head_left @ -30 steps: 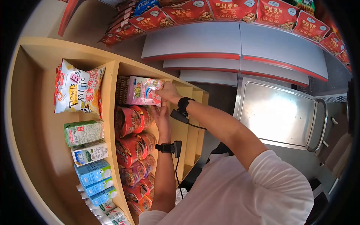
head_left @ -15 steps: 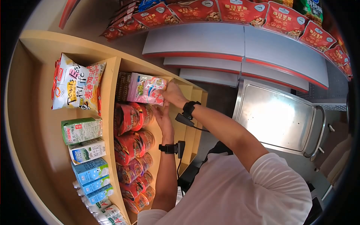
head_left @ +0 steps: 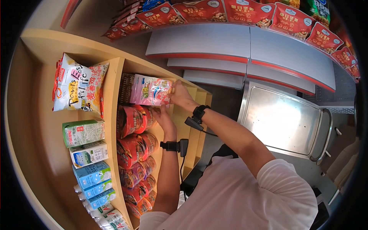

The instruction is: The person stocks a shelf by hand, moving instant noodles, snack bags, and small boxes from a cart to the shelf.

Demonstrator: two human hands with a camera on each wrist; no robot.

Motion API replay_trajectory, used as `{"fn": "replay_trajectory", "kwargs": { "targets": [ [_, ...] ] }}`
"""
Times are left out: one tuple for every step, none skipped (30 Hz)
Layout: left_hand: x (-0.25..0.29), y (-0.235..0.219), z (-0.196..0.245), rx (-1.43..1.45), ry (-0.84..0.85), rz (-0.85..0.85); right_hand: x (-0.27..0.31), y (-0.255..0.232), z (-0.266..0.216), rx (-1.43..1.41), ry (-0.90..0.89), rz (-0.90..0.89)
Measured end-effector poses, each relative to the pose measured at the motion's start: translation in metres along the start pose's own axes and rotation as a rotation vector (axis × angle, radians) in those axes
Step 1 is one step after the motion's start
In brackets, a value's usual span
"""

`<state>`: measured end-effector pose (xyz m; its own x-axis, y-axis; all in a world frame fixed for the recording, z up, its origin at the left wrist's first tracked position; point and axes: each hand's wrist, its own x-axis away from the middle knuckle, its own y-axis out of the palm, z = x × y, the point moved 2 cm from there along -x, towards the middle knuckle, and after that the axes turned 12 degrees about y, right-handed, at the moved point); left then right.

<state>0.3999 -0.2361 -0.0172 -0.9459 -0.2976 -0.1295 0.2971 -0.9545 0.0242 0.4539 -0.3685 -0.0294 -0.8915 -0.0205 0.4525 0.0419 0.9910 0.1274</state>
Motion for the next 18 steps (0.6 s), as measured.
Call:
{"fn": "replay_trajectory", "kwargs": {
  "targets": [
    [-0.005, -0.004, -0.007, -0.028, -0.047, 0.034, -0.005, 0.003, 0.005, -0.001, -0.006, 0.009],
    [-0.008, -0.001, -0.012, -0.027, -0.045, 0.034, -0.008, 0.004, 0.006, -0.002, -0.012, 0.019],
    [-0.011, 0.003, -0.015, 0.037, 0.032, 0.032, -0.012, 0.006, 0.007, -0.003, -0.015, 0.019],
    [-0.014, 0.006, -0.017, 0.1, 0.11, 0.029, -0.016, 0.008, 0.008, 0.021, 0.0, 0.02],
    [-0.014, 0.012, -0.013, 0.101, 0.111, 0.025, -0.016, 0.009, 0.004, 0.045, 0.017, 0.021],
    [-0.013, 0.017, -0.009, 0.08, 0.1, 0.049, -0.017, 0.01, 0.0, 0.042, 0.014, 0.025],
    [-0.012, 0.021, -0.005, 0.058, 0.087, 0.073, -0.017, 0.011, -0.003, 0.049, 0.013, 0.009],
    [-0.014, 0.02, -0.008, 0.059, 0.088, 0.069, -0.02, 0.012, -0.002, 0.058, 0.012, -0.006],
    [-0.016, 0.018, -0.009, 0.061, 0.062, 0.079, -0.023, 0.015, -0.001, 0.056, 0.012, -0.005],
    [-0.019, 0.015, -0.011, 0.063, 0.037, 0.089, -0.026, 0.018, -0.002, 0.076, -0.002, 0.022],
    [-0.022, 0.012, -0.013, 0.062, 0.038, 0.088, -0.024, 0.018, -0.005, 0.096, -0.017, 0.048],
    [-0.025, 0.01, -0.015, 0.073, 0.022, 0.082, -0.022, 0.018, -0.008, 0.097, -0.016, 0.047],
    [-0.028, 0.008, -0.017, 0.085, 0.011, 0.075, -0.021, 0.017, -0.011, 0.138, 0.004, 0.059],
    [-0.028, 0.01, -0.014, 0.085, 0.012, 0.076, -0.022, 0.017, -0.011, 0.178, 0.024, 0.072],
    [-0.027, 0.012, -0.011, 0.104, 0.003, 0.081, -0.021, 0.017, -0.009, 0.178, 0.022, 0.07],
    [-0.027, 0.013, -0.008, 0.122, -0.006, 0.086, -0.02, 0.017, -0.008, 0.106, -0.007, 0.064],
    [-0.028, 0.011, -0.01, 0.123, -0.005, 0.088, -0.02, 0.016, -0.007, 0.036, -0.037, 0.059],
    [-0.029, 0.009, -0.013, 0.114, -0.01, 0.1, -0.02, 0.016, -0.006, 0.037, -0.038, 0.058]
  ]
}}
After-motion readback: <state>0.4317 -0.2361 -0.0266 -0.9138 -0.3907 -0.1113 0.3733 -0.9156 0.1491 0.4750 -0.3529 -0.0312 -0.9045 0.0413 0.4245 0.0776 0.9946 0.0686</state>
